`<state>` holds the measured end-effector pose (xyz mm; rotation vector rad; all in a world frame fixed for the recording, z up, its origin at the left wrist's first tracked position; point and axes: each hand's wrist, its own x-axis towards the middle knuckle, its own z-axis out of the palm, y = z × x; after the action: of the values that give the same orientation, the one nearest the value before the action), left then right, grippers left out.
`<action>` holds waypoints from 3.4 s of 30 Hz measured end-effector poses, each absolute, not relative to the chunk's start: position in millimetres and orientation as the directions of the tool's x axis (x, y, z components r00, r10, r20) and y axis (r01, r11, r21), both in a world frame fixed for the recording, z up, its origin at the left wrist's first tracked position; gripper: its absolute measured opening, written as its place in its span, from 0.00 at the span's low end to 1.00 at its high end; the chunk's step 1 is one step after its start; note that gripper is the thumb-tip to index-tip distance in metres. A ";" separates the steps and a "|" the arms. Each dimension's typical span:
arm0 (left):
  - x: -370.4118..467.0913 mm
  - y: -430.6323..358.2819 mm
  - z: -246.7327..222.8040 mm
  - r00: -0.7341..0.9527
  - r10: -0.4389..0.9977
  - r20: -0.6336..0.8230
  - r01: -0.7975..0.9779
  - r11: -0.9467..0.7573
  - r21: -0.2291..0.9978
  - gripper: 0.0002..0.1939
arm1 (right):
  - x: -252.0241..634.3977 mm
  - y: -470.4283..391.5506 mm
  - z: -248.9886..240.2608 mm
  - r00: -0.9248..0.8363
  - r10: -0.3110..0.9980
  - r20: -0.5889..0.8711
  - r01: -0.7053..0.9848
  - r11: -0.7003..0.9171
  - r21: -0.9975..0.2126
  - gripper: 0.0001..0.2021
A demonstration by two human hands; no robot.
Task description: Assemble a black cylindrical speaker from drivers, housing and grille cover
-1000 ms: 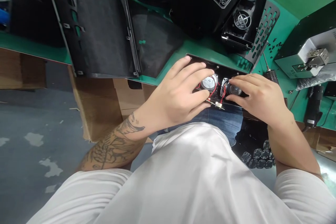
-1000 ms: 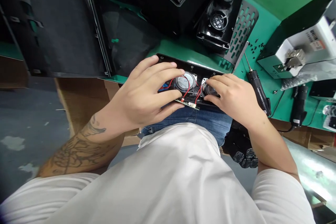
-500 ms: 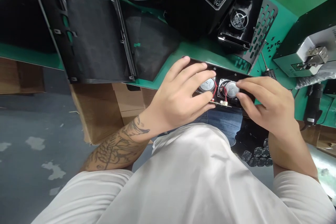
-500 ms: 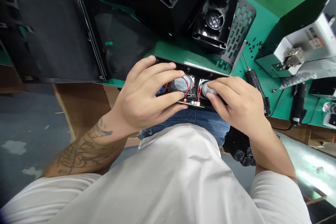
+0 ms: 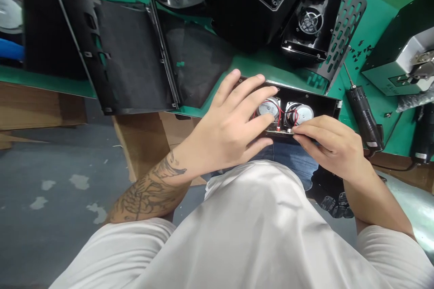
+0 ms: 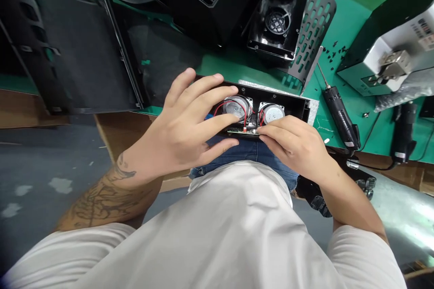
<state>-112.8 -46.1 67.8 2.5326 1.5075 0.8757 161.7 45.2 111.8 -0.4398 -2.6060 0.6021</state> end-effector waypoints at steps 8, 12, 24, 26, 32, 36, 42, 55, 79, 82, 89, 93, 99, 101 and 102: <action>-132.5 -53.4 64.0 0.265 0.901 0.344 0.754 -0.416 0.508 0.15 | 162.0 46.3 111.5 -0.881 0.350 0.318 0.185 0.873 -0.451 0.07; -134.7 -51.2 62.7 0.338 0.893 0.298 0.741 -0.448 0.500 0.15 | 163.1 48.4 114.8 -0.891 0.343 0.297 0.185 0.872 -0.453 0.07; -128.0 -42.5 55.9 0.371 0.810 0.455 0.727 -0.558 0.400 0.08 | 159.8 55.0 120.2 -0.921 0.332 0.204 0.202 0.855 -0.479 0.08; -130.0 -42.5 56.2 0.359 0.846 0.395 0.708 -0.522 0.474 0.08 | 159.7 54.8 121.3 -0.921 0.329 0.207 0.211 0.871 -0.444 0.10; -130.2 -42.3 57.3 0.366 0.803 0.470 0.751 -0.553 0.360 0.12 | 159.0 56.0 123.9 -0.927 0.310 0.210 0.215 0.899 -0.381 0.13; -129.5 -41.4 60.4 0.391 0.854 0.343 0.722 -0.516 0.462 0.13 | 159.8 58.6 123.0 -0.937 0.293 0.188 0.201 0.897 -0.395 0.11; -127.5 -35.7 69.4 0.320 0.935 0.155 0.651 -0.336 0.680 0.18 | 159.9 60.0 119.9 -0.927 0.323 0.191 0.196 0.851 -0.488 0.10; -132.5 -27.9 82.4 0.444 0.891 0.098 0.707 -0.415 0.573 0.17 | 157.1 62.0 128.0 -0.958 0.252 0.136 0.173 0.888 -0.426 0.10; -112.1 -14.5 91.6 0.447 0.892 0.069 0.721 -0.405 0.562 0.25 | 153.1 69.4 124.7 -0.952 0.267 0.151 0.154 0.844 -0.514 0.08; -106.3 -14.0 96.4 0.467 0.881 0.079 0.725 -0.432 0.537 0.26 | 154.2 67.7 122.7 -0.947 0.287 0.142 0.169 0.825 -0.540 0.06; -87.4 -15.7 88.6 0.335 0.933 0.133 0.673 -0.336 0.659 0.19 | 158.5 68.1 119.4 -0.957 0.264 0.120 0.157 0.821 -0.549 0.13; -83.4 -18.6 80.0 0.254 0.958 0.137 0.661 -0.275 0.699 0.16 | 160.8 64.4 129.5 -0.927 0.346 0.146 0.209 0.799 -0.564 0.11; -90.7 -30.2 83.0 0.389 0.882 0.267 0.656 -0.468 0.592 0.08 | 219.9 70.9 125.0 -0.624 0.619 0.478 0.567 0.779 -0.269 0.06; -91.2 -35.6 86.7 0.440 0.850 0.289 0.697 -0.526 0.488 0.09 | 258.0 74.2 109.9 -0.570 0.605 0.556 0.707 0.706 -0.044 0.11; -90.6 -38.1 88.5 0.460 0.840 0.289 0.726 -0.543 0.423 0.09 | 276.1 74.8 101.1 -0.518 0.740 0.430 0.818 0.576 -0.006 0.19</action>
<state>-90.6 -38.1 88.5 2.4713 1.3512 0.6907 276.1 74.8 101.1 -1.2593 -2.4236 -0.2771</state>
